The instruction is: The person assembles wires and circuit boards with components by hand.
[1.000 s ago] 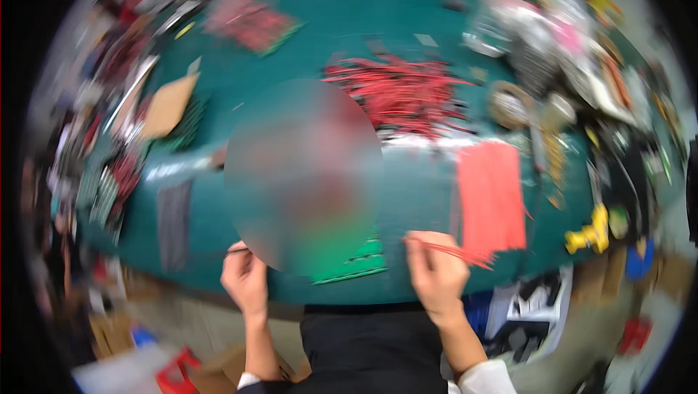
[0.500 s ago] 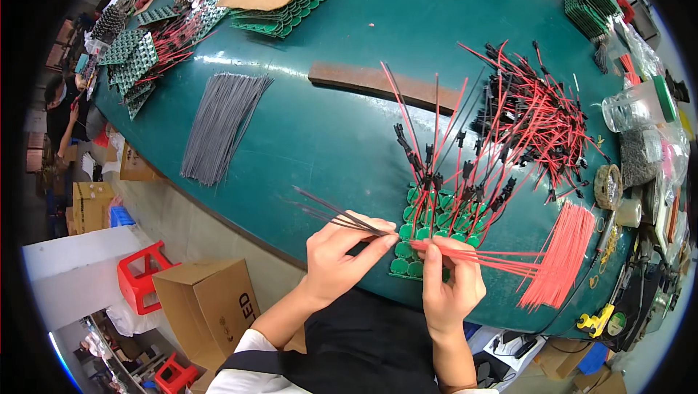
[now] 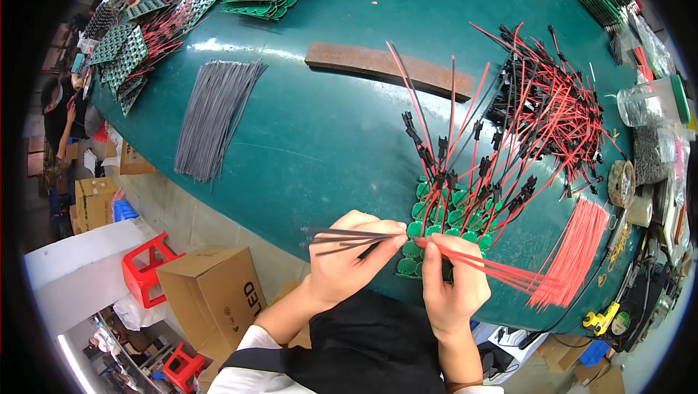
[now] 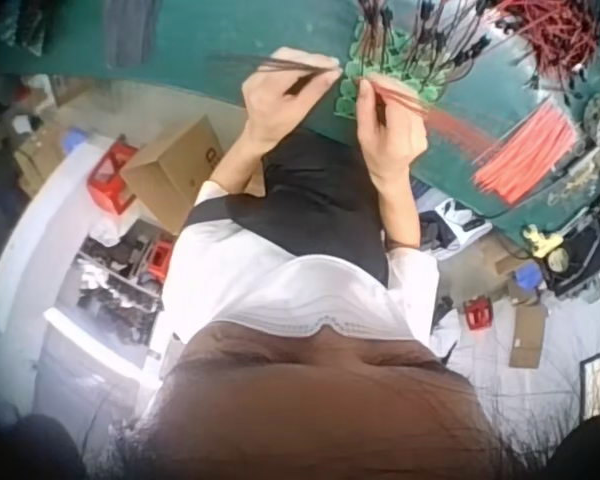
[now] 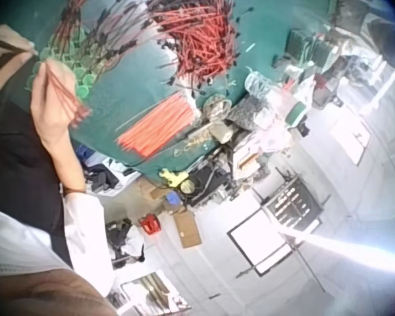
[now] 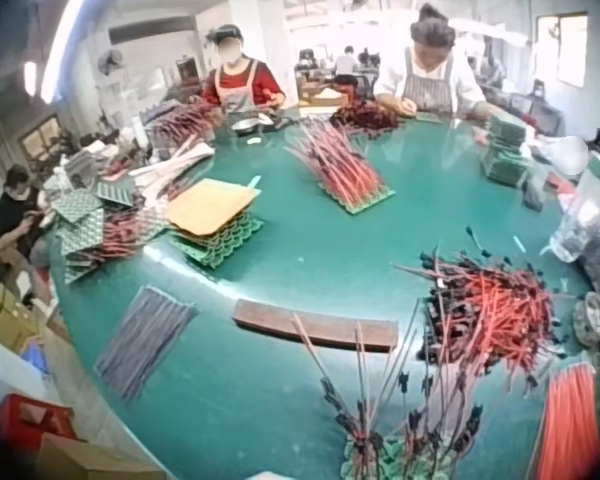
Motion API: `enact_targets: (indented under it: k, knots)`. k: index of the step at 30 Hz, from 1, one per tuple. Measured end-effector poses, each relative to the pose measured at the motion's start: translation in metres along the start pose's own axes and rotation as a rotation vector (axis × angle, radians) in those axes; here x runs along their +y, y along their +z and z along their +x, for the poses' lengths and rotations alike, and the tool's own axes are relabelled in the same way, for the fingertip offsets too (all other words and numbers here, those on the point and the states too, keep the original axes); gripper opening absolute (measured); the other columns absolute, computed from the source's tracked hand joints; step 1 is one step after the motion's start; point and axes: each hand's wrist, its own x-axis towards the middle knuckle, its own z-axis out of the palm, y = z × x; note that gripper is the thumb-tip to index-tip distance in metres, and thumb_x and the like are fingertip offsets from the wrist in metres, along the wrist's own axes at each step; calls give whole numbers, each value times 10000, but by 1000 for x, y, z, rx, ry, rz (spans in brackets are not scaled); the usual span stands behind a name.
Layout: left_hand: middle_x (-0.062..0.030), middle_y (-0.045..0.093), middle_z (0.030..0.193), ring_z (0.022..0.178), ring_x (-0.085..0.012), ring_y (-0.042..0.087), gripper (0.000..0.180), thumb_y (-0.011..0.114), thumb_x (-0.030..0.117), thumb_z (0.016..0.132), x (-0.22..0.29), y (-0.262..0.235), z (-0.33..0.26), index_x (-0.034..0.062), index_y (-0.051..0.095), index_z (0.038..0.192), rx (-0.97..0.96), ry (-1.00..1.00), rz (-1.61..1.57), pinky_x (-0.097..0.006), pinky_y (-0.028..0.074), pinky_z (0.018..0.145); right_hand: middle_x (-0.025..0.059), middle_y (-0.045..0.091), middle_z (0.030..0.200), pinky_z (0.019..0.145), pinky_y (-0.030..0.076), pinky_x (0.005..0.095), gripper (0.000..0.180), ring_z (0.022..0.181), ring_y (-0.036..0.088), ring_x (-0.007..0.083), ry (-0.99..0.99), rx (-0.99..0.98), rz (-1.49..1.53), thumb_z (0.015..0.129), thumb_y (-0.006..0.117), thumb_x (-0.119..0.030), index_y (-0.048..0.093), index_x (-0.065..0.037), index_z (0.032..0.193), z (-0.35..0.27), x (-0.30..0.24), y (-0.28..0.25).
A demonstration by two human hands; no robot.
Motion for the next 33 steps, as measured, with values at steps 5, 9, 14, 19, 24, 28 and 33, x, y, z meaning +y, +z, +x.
enact_targets:
  k: [5, 9, 14, 19, 24, 28, 33]
  knots:
    - [-91, 732, 920, 756, -183, 647, 192, 782, -23, 750, 3, 2, -3, -4, 723, 932, -11, -47, 0, -300, 529, 648, 182, 712, 976, 697, 561, 330, 239, 805, 694, 275, -73, -56, 2, 772, 736, 88, 669, 81, 1001, 2, -2, 0]
    - [-62, 672, 885, 665, -175, 657, 236, 765, -24, 766, -5, 7, 0, 29, 722, 993, 8, 169, 86, -263, 518, 538, 178, 713, 930, 698, 565, 325, 199, 794, 696, 262, 50, 56, -9, 793, 728, 84, 666, 75, 981, -8, 3, -8]
    - [-56, 646, 841, 625, -159, 628, 295, 787, 6, 737, -5, 7, 2, 31, 719, 1023, -1, 203, 158, -272, 508, 522, 146, 707, 890, 689, 558, 316, 168, 781, 689, 246, 137, 64, 83, 807, 720, 73, 664, 64, 964, -8, 3, -10]
    - [-78, 714, 891, 725, -176, 670, 269, 790, -19, 723, 5, 6, -2, 3, 739, 987, -34, 63, 229, -273, 533, 608, 146, 659, 902, 627, 584, 266, 87, 749, 688, 180, 210, 5, 134, 913, 607, 56, 614, 88, 993, -12, 3, -25]
    - [-55, 654, 811, 637, -145, 632, 274, 787, 15, 749, 5, 5, 1, 8, 726, 1016, -24, 131, 283, -271, 501, 529, 151, 653, 894, 593, 564, 254, 87, 711, 681, 177, 356, 51, 295, 947, 567, 20, 591, 81, 1004, -19, 6, -39]
    - [-67, 660, 821, 670, -153, 644, 226, 772, 5, 762, 8, 2, 2, 19, 736, 985, 44, 62, 216, -274, 510, 556, 144, 657, 851, 587, 550, 253, 88, 657, 662, 170, 379, 118, 310, 954, 563, 5, 594, 74, 1000, -23, 6, -53]
    - [-45, 647, 844, 706, -175, 640, 195, 754, 17, 758, 36, -12, 5, 69, 743, 946, -210, 71, 131, -291, 514, 601, 168, 671, 840, 584, 558, 276, 70, 645, 667, 183, 541, 215, 433, 939, 574, 25, 590, 73, 987, -33, 14, -82]
